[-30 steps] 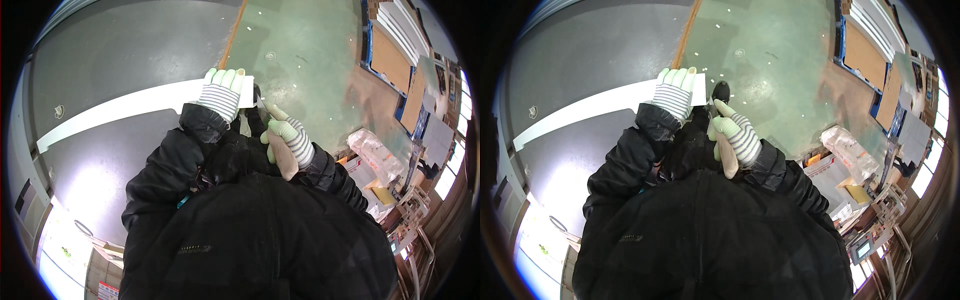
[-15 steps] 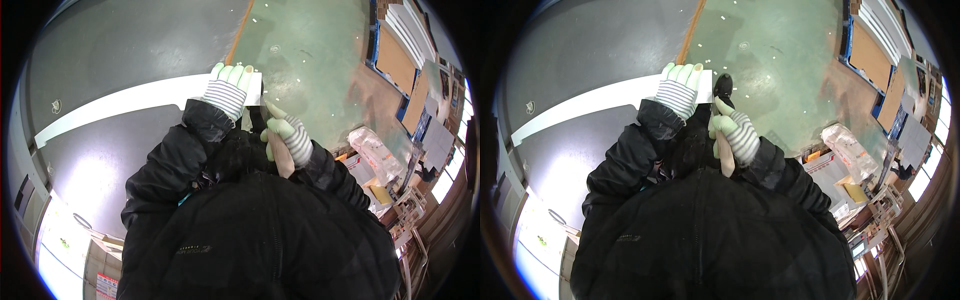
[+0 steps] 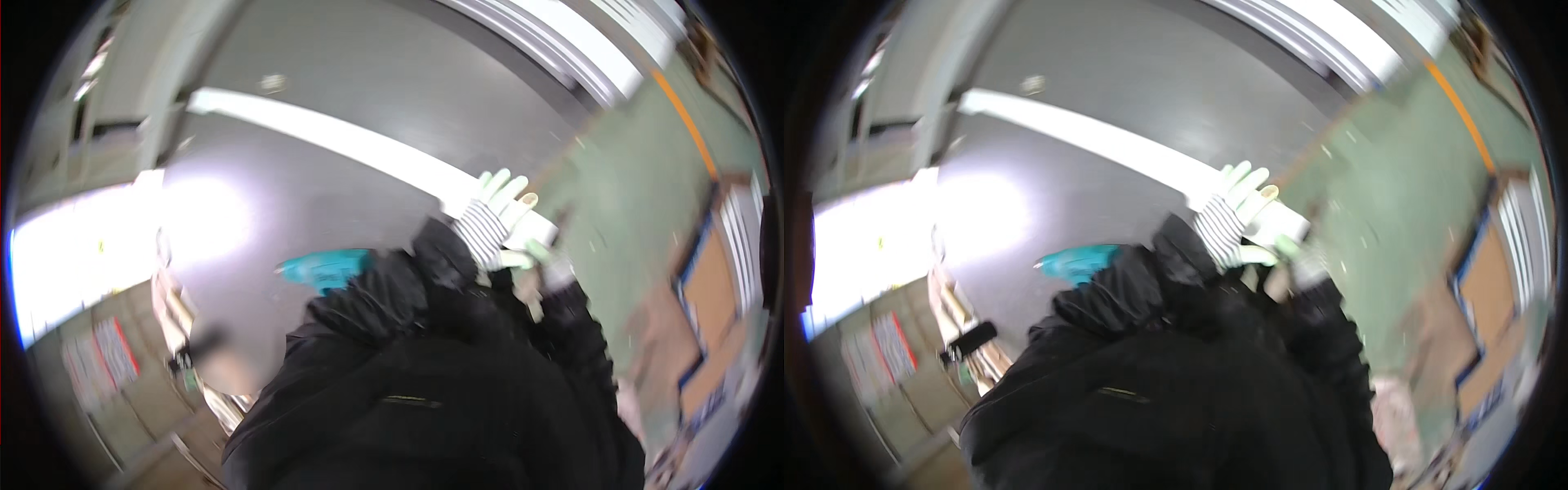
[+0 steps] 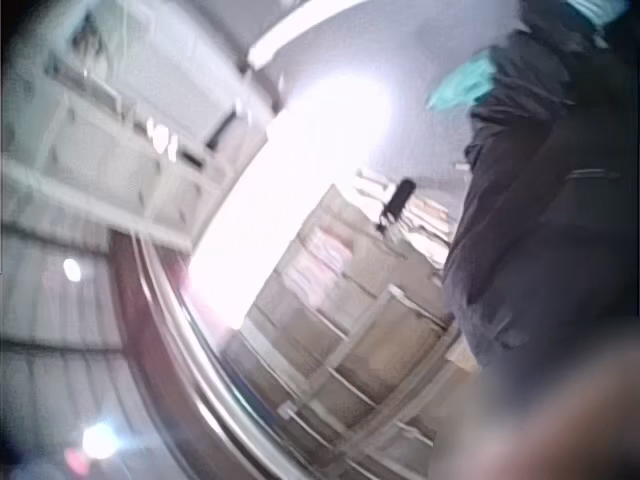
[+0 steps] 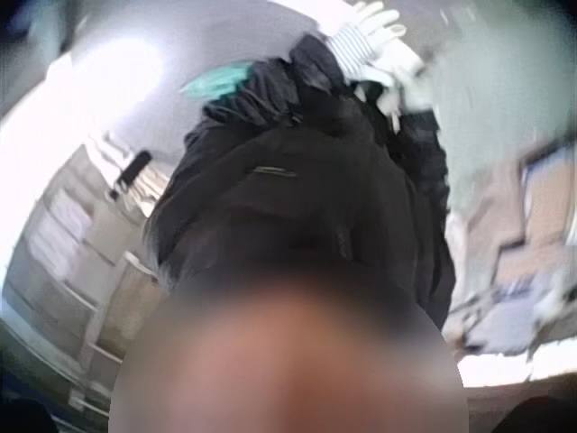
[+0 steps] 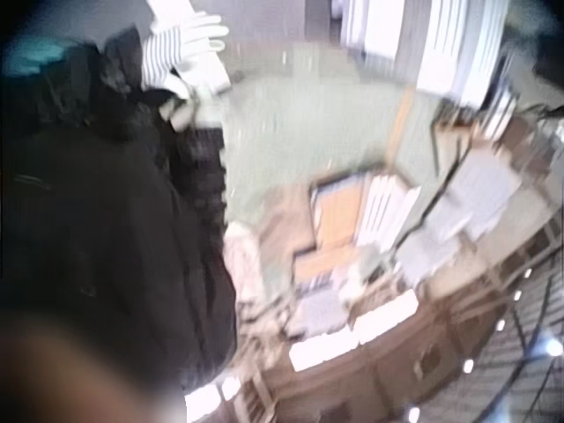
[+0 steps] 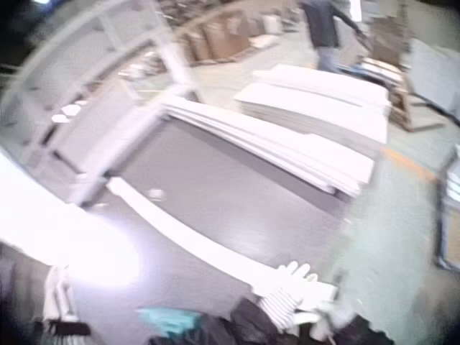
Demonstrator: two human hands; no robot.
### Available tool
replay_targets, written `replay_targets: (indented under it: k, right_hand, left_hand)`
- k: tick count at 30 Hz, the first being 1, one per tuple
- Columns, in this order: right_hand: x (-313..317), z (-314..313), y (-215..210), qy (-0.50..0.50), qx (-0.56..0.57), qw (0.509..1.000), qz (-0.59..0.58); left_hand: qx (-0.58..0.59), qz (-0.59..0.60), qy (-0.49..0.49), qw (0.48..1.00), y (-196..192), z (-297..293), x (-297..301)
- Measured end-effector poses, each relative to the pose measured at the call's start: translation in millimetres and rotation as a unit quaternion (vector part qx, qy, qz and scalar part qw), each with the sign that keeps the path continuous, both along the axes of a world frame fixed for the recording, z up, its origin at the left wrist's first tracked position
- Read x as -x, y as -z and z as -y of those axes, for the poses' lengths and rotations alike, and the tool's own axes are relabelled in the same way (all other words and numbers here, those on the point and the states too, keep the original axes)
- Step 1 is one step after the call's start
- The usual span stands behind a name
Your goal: Heating, trimming, and machine-milling the edges of white furniture components.
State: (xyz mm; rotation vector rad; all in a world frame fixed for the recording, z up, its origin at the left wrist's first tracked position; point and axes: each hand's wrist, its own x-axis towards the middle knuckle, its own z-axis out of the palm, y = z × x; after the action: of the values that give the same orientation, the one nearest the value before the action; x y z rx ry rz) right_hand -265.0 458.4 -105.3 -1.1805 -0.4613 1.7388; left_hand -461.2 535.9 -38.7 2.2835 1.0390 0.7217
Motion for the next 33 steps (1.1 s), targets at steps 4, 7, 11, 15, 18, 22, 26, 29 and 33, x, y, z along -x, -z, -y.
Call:
replay_targets:
  k: [4,7,11,15,18,22,26,29,33]
  right_hand:
    - [-16.1,0.5,-92.8,-0.018,-0.033,0.991,0.129]
    - [-14.3,23.6,-175.3,0.118,-0.129,0.98,0.092]
    - [-75.7,50.9,-185.0,-0.004,-0.094,0.969,-0.229]
    - [-130.8,57.0,-50.8,0.149,0.061,0.977,0.142]
    - [-129.9,72.6,-0.1,0.116,0.125,0.966,0.195]
    - [-117.2,80.9,-5.6,0.195,0.137,0.955,0.177]
    - [-128.2,82.9,-7.9,0.212,0.083,0.953,0.198]
    - [-129.6,96.0,-15.0,0.237,0.11,0.933,0.246]
    - [-139.1,137.6,4.3,0.268,0.203,0.908,0.25]
  left_hand:
    - [0.084,0.32,-0.573,0.75,-21.8,0.6,57.7]
    - [0.325,0.701,-0.396,0.496,-18.2,-28.2,121.6]
    - [0.31,0.852,-0.212,0.366,-64.7,-50.7,80.6]
    - [0.228,0.794,-0.094,0.555,-120.5,-60.2,40.7]
    - [0.115,0.615,-0.011,0.78,-195.3,-82.4,38.6]
    - [0.035,0.423,0.024,0.905,-288.6,-89.2,29.2]
    - [0.043,0.137,-0.045,0.989,-215.1,-109.7,18.3]
    - [0.074,0.024,-0.029,0.997,-83.8,-108.5,25.9]
    - [0.054,-0.337,-0.033,0.94,-46.5,-65.0,49.0]
